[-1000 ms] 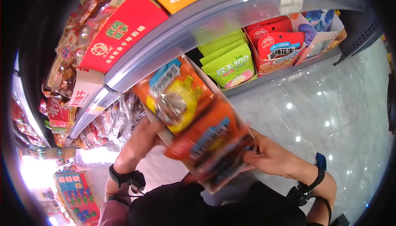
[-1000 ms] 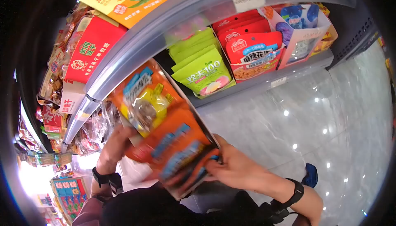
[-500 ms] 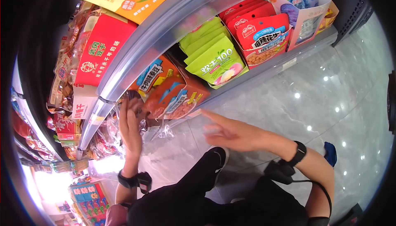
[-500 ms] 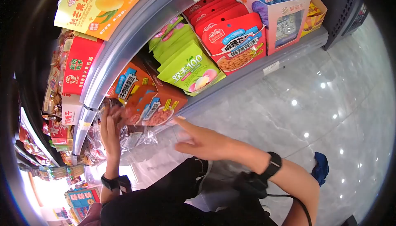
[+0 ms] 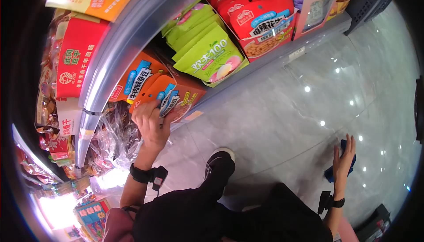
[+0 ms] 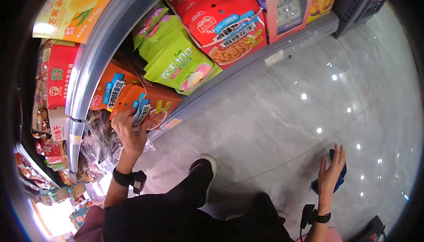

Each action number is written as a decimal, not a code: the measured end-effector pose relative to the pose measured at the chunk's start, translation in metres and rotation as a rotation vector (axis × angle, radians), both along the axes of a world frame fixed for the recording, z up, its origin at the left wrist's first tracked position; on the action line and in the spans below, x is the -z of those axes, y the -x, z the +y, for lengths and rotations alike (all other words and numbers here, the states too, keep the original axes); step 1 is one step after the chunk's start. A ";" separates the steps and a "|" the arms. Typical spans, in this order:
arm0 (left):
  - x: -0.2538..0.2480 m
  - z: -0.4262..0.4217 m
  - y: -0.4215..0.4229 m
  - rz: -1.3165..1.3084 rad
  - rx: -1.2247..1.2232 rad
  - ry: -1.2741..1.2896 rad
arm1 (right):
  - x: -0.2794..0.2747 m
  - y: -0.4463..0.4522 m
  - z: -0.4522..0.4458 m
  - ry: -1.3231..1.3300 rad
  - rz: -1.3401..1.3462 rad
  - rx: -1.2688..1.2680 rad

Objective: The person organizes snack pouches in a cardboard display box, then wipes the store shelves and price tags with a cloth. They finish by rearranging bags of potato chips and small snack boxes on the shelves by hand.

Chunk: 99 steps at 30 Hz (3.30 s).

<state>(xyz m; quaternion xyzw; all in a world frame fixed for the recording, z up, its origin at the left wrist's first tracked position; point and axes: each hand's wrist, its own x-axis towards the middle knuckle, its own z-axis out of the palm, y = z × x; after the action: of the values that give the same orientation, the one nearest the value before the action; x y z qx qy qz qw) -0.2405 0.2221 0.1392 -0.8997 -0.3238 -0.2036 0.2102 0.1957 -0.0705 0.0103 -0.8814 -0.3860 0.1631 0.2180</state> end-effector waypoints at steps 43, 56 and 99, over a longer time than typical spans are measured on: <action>-0.029 -0.023 -0.047 -0.234 -0.137 0.547 | -0.165 0.047 0.224 0.044 0.938 -0.236; -0.017 -0.011 -0.049 -0.431 0.191 0.413 | -0.041 0.158 0.251 -0.561 0.941 0.257; -0.173 0.029 -0.139 0.101 0.285 0.218 | -0.183 0.018 0.268 -1.182 1.303 0.666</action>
<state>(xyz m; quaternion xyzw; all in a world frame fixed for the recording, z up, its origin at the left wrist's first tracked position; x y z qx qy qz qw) -0.1016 0.2512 0.3120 -0.9630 -0.2021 -0.1498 0.0965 0.1781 0.1977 0.1935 -0.4279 0.0636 0.3311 0.8386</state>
